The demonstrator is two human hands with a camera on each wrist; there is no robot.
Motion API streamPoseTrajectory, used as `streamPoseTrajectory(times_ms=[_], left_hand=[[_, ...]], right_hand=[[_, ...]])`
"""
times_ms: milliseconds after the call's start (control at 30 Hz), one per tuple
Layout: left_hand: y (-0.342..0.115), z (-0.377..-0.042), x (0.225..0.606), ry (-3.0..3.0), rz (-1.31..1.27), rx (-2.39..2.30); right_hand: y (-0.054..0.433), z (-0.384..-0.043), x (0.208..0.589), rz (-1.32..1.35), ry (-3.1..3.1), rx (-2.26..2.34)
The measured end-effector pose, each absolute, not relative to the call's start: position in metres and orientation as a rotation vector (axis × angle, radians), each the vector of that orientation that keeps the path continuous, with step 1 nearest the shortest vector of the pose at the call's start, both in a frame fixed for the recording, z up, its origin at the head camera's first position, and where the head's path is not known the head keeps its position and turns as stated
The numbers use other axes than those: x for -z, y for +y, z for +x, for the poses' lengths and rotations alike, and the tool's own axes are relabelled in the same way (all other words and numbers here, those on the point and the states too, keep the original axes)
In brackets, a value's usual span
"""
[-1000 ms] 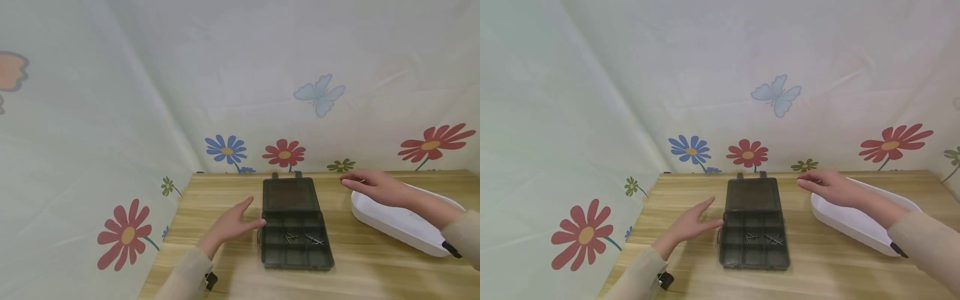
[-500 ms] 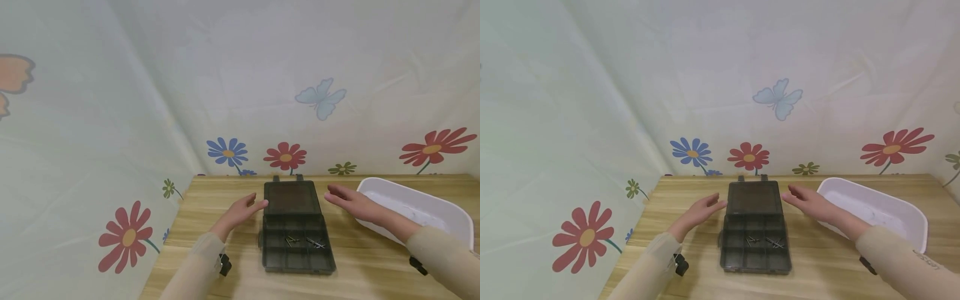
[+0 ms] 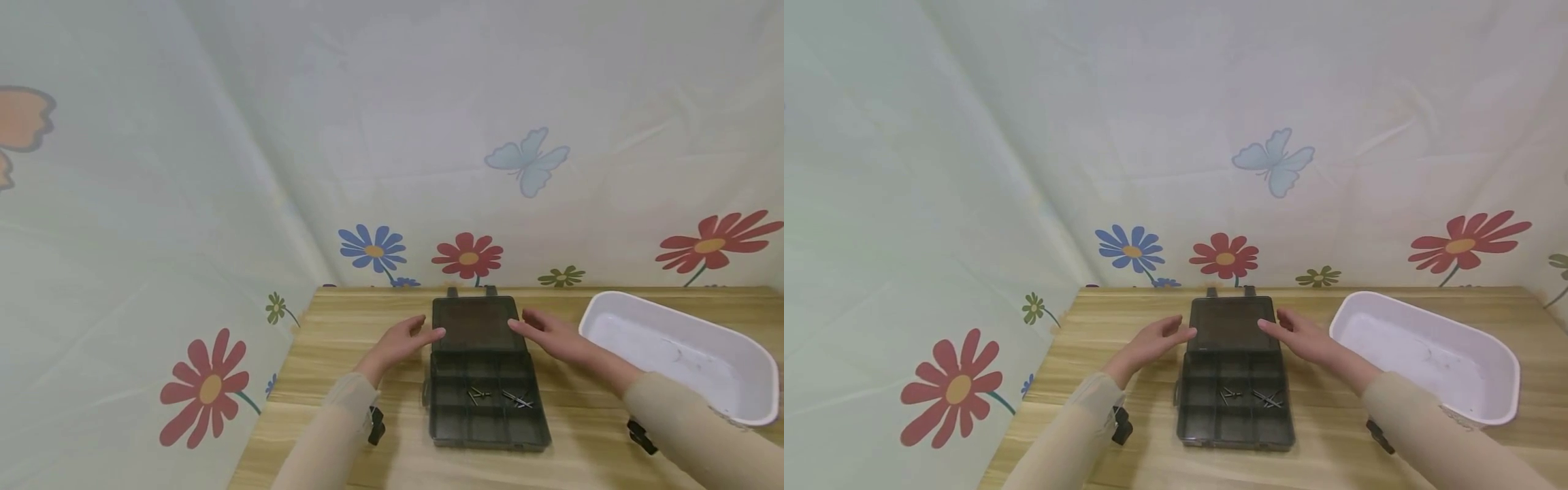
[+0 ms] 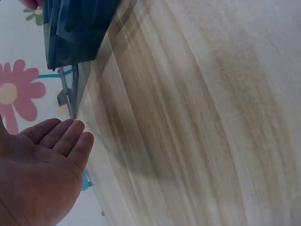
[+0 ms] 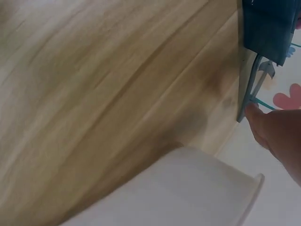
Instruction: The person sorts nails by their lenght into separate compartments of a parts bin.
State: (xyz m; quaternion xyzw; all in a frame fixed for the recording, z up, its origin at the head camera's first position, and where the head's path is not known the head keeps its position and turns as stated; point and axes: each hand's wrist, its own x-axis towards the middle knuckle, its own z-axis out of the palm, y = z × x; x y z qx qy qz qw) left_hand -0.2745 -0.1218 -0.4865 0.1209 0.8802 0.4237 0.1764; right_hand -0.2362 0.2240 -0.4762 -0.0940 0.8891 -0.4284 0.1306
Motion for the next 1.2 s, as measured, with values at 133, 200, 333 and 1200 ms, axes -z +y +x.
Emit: streamPoseTrajectory(times_ms=[133,200,333,1200], left_hand=[[-0.122,-0.275,0.490,2.497,0.347,-1.197],[-0.122,-0.275,0.491,2.497,0.337,-1.198],[-0.118,-0.274,0.492,2.485,0.312,-1.213],[-0.114,-0.278,0.499,2.332,0.294,-1.525]], right_hand=[[0.222,-0.240,0.479,-0.222,2.564,1.256],[0.222,-0.241,0.480,-0.191,2.550,1.267],[0.222,-0.242,0.484,-0.151,2.503,1.312],[0.224,-0.242,0.489,-0.166,2.389,1.609]])
